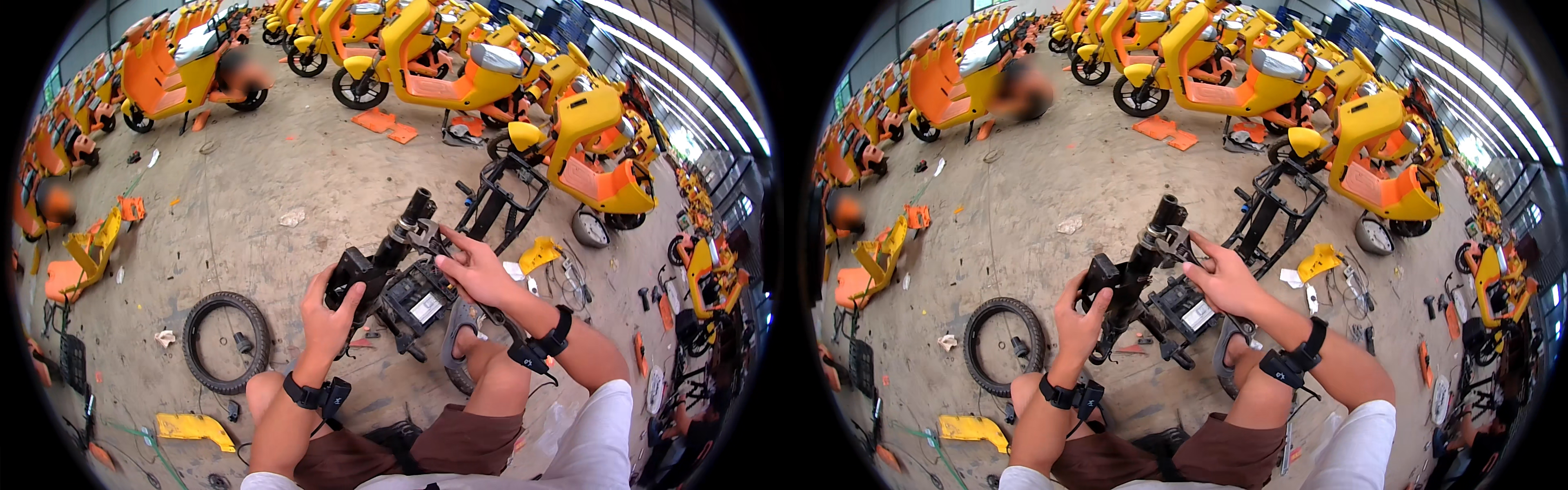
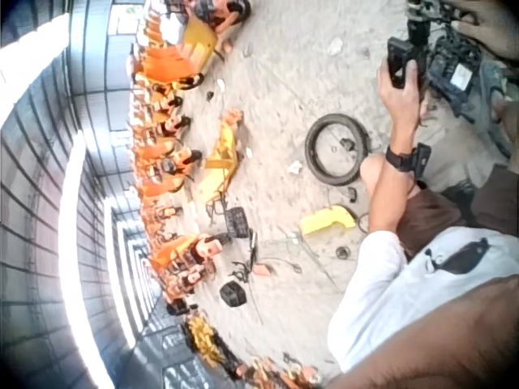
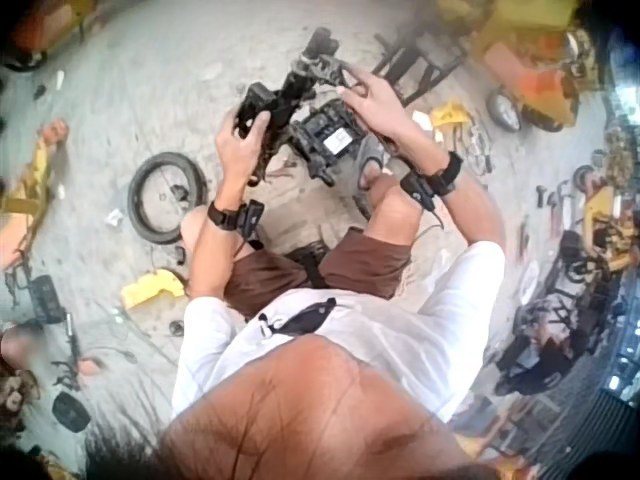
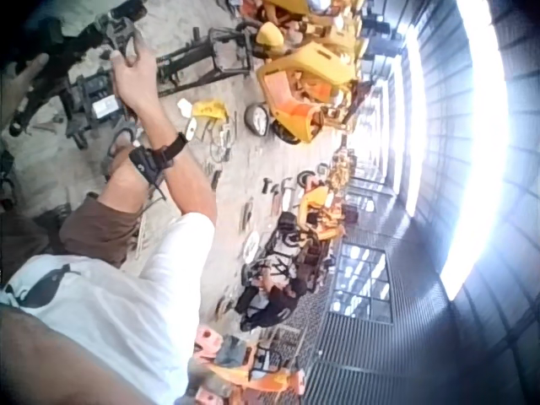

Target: The person assembles a motorcycle front fork and triple clamp by hand and using an adjustable wrench and pliers while sitting on a warehouse floor.

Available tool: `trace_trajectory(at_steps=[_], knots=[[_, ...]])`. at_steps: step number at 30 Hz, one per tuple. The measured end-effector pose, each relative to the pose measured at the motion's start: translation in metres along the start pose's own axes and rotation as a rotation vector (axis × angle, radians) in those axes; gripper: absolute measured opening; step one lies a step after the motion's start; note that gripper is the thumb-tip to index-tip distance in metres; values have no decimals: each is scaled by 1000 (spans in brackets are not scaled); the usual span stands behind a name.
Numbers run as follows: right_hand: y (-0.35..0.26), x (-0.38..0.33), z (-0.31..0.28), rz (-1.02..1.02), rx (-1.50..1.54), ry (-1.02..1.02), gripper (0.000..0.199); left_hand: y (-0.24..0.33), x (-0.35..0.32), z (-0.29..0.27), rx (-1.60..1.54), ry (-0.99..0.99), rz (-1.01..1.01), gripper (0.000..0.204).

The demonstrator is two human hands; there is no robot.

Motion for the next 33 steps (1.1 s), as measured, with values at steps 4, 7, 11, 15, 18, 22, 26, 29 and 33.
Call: trace_trajectory(at_steps=[4, 7, 11, 15, 18, 22, 26, 29, 33], knots=[[2, 0, -4, 2, 35, -38, 63, 1, 0, 2, -45, 4, -24, 45], [5, 4, -7, 21, 160, -81, 63, 2, 0, 2, -55, 2, -48, 44], [7, 10, 5, 10, 216, -72, 64, 2, 1, 1, -42, -12, -39, 44], [2, -4, 1, 27, 109, -43, 63, 1, 2, -5, -32, -44, -6, 45], [11, -19, -3, 27, 78, -17, 62, 2, 3, -6, 9, -68, -2, 53], [15, -19, -1, 3, 166, 2, 61, 4, 2, -5, -23, -63, -7, 54], [10, -9, -5, -25, 235, -4, 61, 1, 3, -5, -20, -78, -16, 54], [9, -1, -12, -27, 172, -30, 61, 0, 4, -5, -21, -81, -7, 54], [5, 3, -25, -9, 109, -95, 62, -3, 3, -5, -21, -91, -35, 54]])
Point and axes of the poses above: each hand's wrist, its own x-axis towards the middle knuckle, its own z-axis out of the palm, y = z × x, the point moved 2 cm from there along x, towards the middle knuckle, and after that the axes turned 10 degrees about -y, right-handed, at the moved point
